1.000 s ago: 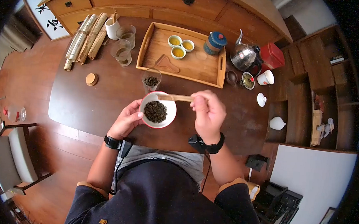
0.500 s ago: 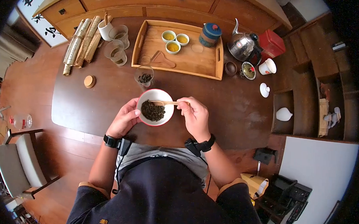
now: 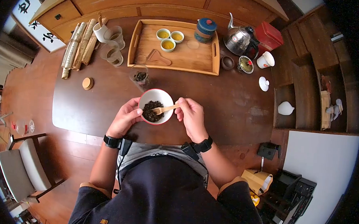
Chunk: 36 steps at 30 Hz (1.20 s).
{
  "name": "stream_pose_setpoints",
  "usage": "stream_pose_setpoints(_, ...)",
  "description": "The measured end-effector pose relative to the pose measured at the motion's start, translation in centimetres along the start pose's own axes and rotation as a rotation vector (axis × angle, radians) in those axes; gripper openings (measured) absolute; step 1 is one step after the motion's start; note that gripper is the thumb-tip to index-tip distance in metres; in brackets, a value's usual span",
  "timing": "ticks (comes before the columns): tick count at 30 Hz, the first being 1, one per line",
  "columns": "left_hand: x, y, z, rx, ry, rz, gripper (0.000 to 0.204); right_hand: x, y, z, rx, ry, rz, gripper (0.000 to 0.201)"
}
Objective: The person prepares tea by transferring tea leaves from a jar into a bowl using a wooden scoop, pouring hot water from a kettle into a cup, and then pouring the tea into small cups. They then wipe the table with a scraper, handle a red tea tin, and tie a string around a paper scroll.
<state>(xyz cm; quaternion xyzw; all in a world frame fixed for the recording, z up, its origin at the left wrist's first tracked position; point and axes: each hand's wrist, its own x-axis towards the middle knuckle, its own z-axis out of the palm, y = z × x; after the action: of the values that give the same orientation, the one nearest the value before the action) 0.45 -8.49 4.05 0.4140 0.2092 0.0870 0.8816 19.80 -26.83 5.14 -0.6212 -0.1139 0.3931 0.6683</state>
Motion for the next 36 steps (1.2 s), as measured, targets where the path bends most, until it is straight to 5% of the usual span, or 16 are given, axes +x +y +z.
stream_pose_setpoints(24,-0.3,-0.5,-1.2,-0.139,-0.031,0.08,0.053,1.2,-4.1,0.7,0.071,0.005,-0.008,0.025)
stream_pose_setpoints(36,-0.4,-0.7,-1.5,-0.143,-0.041,0.09,0.054,4.8,-12.1,3.2,0.126,-0.04,-0.085,0.02)
